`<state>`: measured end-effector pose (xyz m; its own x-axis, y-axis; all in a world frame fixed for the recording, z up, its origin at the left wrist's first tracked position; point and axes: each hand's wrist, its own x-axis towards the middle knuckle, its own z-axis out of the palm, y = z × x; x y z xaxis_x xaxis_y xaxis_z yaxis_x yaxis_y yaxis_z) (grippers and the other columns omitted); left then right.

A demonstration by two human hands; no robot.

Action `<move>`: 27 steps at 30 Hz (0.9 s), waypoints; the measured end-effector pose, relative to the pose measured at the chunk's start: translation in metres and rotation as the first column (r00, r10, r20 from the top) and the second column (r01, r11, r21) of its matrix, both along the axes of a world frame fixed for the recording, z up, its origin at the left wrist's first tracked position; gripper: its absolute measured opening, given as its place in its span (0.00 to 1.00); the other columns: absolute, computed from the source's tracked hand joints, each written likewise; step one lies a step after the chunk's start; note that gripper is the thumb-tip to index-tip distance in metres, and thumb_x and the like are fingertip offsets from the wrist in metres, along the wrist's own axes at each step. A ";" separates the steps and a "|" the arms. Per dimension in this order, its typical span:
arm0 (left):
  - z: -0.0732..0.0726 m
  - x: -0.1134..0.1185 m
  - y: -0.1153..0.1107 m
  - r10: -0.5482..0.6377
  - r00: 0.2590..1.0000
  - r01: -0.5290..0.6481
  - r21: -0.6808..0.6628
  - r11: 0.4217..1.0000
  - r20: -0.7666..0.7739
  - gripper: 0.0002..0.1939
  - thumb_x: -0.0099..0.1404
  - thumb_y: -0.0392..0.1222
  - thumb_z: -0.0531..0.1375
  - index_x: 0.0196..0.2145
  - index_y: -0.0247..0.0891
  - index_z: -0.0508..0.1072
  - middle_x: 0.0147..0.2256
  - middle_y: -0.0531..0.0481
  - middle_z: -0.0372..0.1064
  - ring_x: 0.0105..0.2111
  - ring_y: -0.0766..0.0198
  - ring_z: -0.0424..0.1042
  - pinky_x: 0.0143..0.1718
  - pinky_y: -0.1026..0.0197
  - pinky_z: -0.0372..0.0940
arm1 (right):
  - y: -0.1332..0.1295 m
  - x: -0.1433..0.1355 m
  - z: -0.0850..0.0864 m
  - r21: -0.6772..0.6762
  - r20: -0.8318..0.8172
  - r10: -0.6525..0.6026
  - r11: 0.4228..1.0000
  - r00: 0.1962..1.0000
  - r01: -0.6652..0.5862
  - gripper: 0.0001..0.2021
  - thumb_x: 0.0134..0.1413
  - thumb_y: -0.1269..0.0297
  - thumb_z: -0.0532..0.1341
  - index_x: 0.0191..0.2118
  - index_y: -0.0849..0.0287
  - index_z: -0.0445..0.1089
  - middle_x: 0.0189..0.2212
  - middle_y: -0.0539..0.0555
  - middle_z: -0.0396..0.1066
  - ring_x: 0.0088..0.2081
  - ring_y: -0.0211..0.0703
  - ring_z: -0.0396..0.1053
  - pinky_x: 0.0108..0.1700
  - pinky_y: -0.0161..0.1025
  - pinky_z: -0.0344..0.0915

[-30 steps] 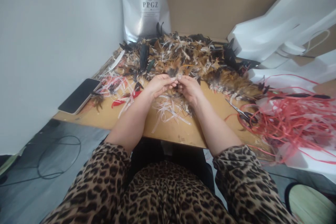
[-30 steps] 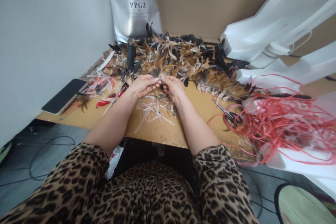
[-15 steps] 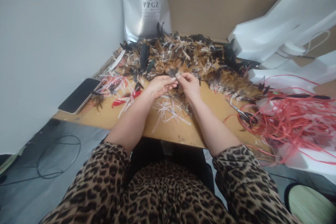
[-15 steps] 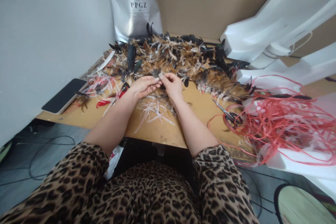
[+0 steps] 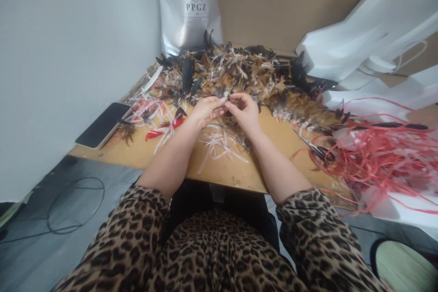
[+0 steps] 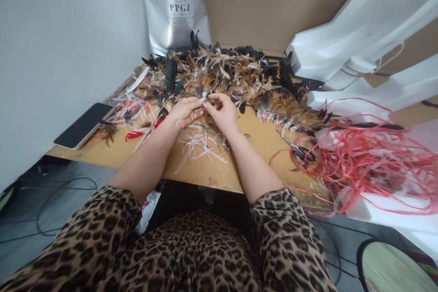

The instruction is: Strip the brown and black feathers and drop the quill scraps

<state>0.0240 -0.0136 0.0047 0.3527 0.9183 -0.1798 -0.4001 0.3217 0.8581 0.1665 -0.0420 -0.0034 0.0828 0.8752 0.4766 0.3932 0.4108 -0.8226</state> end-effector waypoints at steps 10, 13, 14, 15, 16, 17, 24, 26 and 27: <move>-0.006 0.006 -0.005 -0.052 0.998 0.055 -0.075 0.996 0.039 0.10 0.52 0.36 0.67 0.28 0.32 0.70 0.28 0.48 0.74 0.29 0.68 0.74 0.42 0.61 0.67 | -0.008 0.005 0.004 0.188 0.623 -0.187 0.978 0.759 0.087 0.14 0.53 0.62 0.57 0.46 0.58 0.67 0.41 0.58 0.71 0.43 0.50 0.67 0.44 0.44 0.57; -0.005 0.007 -0.006 -0.064 0.997 0.066 -0.088 0.994 0.031 0.09 0.52 0.35 0.67 0.27 0.32 0.69 0.26 0.49 0.74 0.28 0.68 0.74 0.42 0.59 0.67 | -0.007 0.005 0.004 0.186 0.624 -0.204 0.976 0.755 0.110 0.12 0.54 0.61 0.56 0.44 0.58 0.67 0.39 0.57 0.72 0.41 0.49 0.67 0.44 0.43 0.57; -0.005 0.007 -0.006 -0.065 0.998 0.067 -0.086 0.994 0.026 0.09 0.53 0.35 0.67 0.27 0.32 0.69 0.27 0.49 0.74 0.28 0.68 0.74 0.42 0.60 0.67 | -0.006 0.004 0.004 0.185 0.613 -0.207 0.976 0.763 0.115 0.12 0.54 0.60 0.56 0.43 0.58 0.68 0.38 0.57 0.72 0.41 0.48 0.68 0.43 0.43 0.57; -0.004 0.007 -0.006 -0.061 0.998 0.062 -0.081 0.995 0.020 0.08 0.53 0.35 0.66 0.27 0.32 0.69 0.27 0.49 0.74 0.29 0.68 0.74 0.41 0.60 0.67 | -0.006 0.005 0.005 0.184 0.598 -0.206 0.976 0.775 0.118 0.11 0.54 0.60 0.57 0.42 0.58 0.68 0.38 0.57 0.72 0.40 0.48 0.68 0.43 0.43 0.57; -0.004 0.007 -0.006 -0.046 0.999 0.047 -0.072 0.996 0.014 0.08 0.53 0.35 0.66 0.28 0.31 0.70 0.28 0.48 0.75 0.29 0.68 0.74 0.41 0.61 0.67 | -0.005 0.005 0.005 0.179 0.577 -0.201 0.977 0.792 0.117 0.11 0.53 0.60 0.57 0.41 0.58 0.68 0.37 0.56 0.72 0.39 0.47 0.68 0.43 0.42 0.58; -0.004 0.006 -0.005 -0.020 1.000 0.021 -0.057 0.998 0.011 0.07 0.54 0.35 0.66 0.28 0.31 0.70 0.29 0.48 0.75 0.29 0.69 0.74 0.41 0.63 0.67 | -0.004 0.007 0.004 0.168 0.551 -0.187 0.979 0.813 0.111 0.11 0.53 0.60 0.58 0.41 0.58 0.68 0.37 0.56 0.72 0.38 0.46 0.68 0.43 0.42 0.58; -0.005 -0.005 0.010 0.252 0.966 -0.253 0.018 0.967 0.064 0.06 0.58 0.38 0.63 0.30 0.33 0.70 0.33 0.48 0.76 0.32 0.70 0.75 0.31 0.72 0.65 | 0.010 0.027 -0.005 -0.043 0.503 -0.121 0.985 0.856 0.164 0.09 0.51 0.62 0.58 0.34 0.59 0.72 0.33 0.53 0.74 0.34 0.42 0.68 0.40 0.39 0.62; -0.007 -0.006 0.012 0.256 0.964 -0.258 0.020 0.966 0.065 0.06 0.58 0.38 0.63 0.30 0.33 0.70 0.32 0.48 0.76 0.31 0.70 0.75 0.30 0.72 0.64 | 0.009 0.023 -0.006 -0.076 0.578 -0.106 0.980 0.809 0.182 0.08 0.51 0.62 0.57 0.32 0.58 0.73 0.33 0.53 0.74 0.36 0.43 0.69 0.40 0.39 0.61; -0.007 -0.006 0.012 0.252 0.966 -0.254 0.024 0.967 0.061 0.06 0.58 0.38 0.63 0.29 0.33 0.70 0.32 0.48 0.76 0.30 0.70 0.75 0.29 0.72 0.64 | 0.008 0.018 -0.006 -0.094 0.616 -0.093 0.977 0.782 0.189 0.09 0.52 0.61 0.57 0.32 0.57 0.73 0.33 0.54 0.74 0.36 0.44 0.69 0.40 0.39 0.61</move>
<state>0.0179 -0.0016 -0.0024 0.1167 0.9838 -0.1359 -0.5136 0.1769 0.8396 0.1850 -0.0337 -0.0092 -0.0521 0.9383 0.3420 0.8735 0.2088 -0.4398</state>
